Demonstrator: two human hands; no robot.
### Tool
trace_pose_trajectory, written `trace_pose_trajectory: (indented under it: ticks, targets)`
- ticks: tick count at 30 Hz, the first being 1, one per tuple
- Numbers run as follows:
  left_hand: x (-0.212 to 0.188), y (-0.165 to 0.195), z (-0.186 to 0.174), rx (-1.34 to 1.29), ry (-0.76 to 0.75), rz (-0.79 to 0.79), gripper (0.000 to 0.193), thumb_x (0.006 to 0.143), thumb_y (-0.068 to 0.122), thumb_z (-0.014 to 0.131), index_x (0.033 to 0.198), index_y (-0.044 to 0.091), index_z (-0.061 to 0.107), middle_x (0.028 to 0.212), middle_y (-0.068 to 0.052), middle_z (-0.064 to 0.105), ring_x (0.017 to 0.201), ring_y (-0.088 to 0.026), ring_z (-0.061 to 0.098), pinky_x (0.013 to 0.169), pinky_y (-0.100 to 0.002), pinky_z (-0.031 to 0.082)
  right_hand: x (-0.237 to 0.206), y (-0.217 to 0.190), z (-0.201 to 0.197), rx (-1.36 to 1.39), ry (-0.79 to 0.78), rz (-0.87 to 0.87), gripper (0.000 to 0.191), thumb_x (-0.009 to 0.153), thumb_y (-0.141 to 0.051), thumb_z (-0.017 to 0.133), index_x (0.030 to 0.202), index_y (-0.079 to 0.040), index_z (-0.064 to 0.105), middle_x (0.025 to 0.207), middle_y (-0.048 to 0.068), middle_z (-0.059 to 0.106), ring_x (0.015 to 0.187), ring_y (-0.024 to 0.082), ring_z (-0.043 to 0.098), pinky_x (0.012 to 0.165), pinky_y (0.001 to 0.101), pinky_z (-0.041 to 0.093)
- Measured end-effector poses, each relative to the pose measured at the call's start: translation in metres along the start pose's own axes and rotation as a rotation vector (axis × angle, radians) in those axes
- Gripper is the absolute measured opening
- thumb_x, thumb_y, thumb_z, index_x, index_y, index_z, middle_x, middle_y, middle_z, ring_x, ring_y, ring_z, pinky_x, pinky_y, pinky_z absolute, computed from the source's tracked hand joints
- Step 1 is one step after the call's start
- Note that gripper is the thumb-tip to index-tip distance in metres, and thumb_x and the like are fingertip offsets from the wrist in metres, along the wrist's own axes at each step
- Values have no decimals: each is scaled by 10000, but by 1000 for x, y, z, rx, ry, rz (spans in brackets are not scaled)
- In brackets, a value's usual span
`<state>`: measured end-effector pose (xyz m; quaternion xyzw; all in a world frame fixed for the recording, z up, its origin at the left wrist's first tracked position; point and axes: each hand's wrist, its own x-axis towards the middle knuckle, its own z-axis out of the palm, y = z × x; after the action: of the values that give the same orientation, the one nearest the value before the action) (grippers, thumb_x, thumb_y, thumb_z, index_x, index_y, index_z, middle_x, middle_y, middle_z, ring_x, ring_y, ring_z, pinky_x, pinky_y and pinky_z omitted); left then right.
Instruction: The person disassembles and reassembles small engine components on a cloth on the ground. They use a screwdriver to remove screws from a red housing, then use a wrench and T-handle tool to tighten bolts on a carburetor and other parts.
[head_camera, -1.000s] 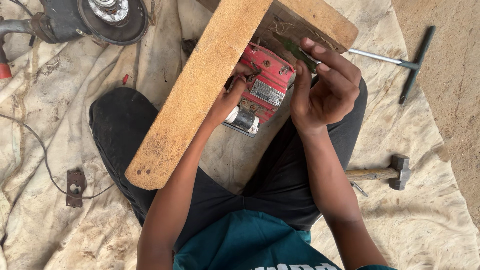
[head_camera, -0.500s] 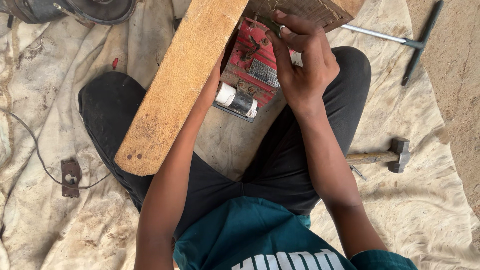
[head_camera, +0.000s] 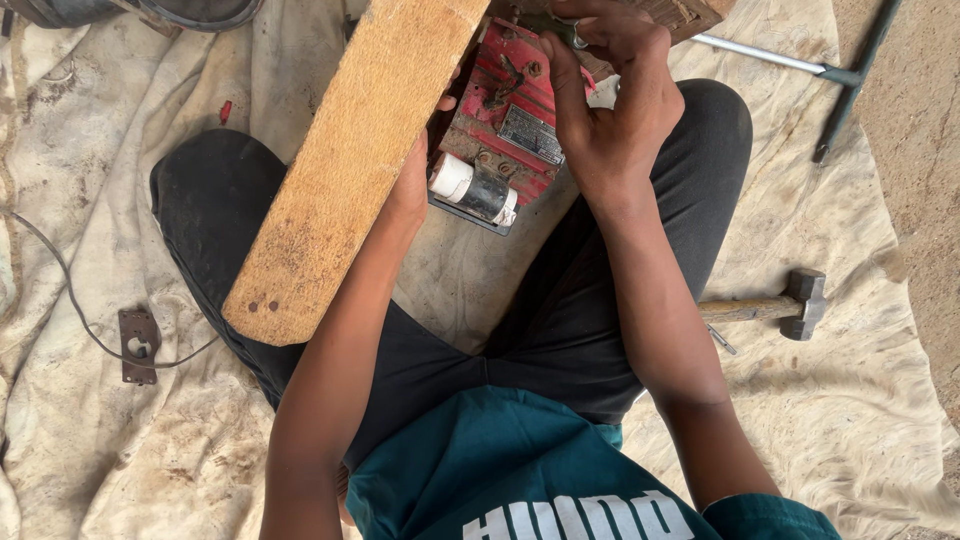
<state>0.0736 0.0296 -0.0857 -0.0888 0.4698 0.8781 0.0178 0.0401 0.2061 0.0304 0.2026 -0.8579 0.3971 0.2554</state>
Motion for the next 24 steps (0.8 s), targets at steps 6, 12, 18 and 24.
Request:
trace_pose_trajectory:
  ticks: [6,12,18,24]
  targets:
    - [-61,58,58,351,-76,14,208,1112,195,550,1262,62,606,1155,-59,614,1089,-138,587,1045,-309,493,-20,-40,-59,451,556,88,313,1128,-143,646,1374,-122,453,1088,93,672,893,169,675,786,327,609]
    - [-130,45,170,-174,-288,-432,358,1079,148,513,1399,-12,493,1427,-166,519,1365,-246,463,1170,-375,388,-107,-50,-165,470,729,698,254,1185,-156,559,1407,-51,493,1070,113,606,801,171,656,663,286,529]
    - [-165,17,235,415,-633,-137,525,1035,112,502,1494,-79,333,1596,-410,113,1529,-504,108,1213,-488,267,-179,-25,-229,-183,388,998,418,1162,-217,563,1499,-5,437,1313,187,585,1176,307,629,970,423,567]
    - [-177,106,157,683,-536,365,268,1172,158,496,1397,30,564,1476,-129,604,1439,-293,541,1250,-424,443,-142,1,-220,-236,174,870,869,1085,-630,626,1662,-51,331,1675,240,455,1608,372,425,1321,546,376]
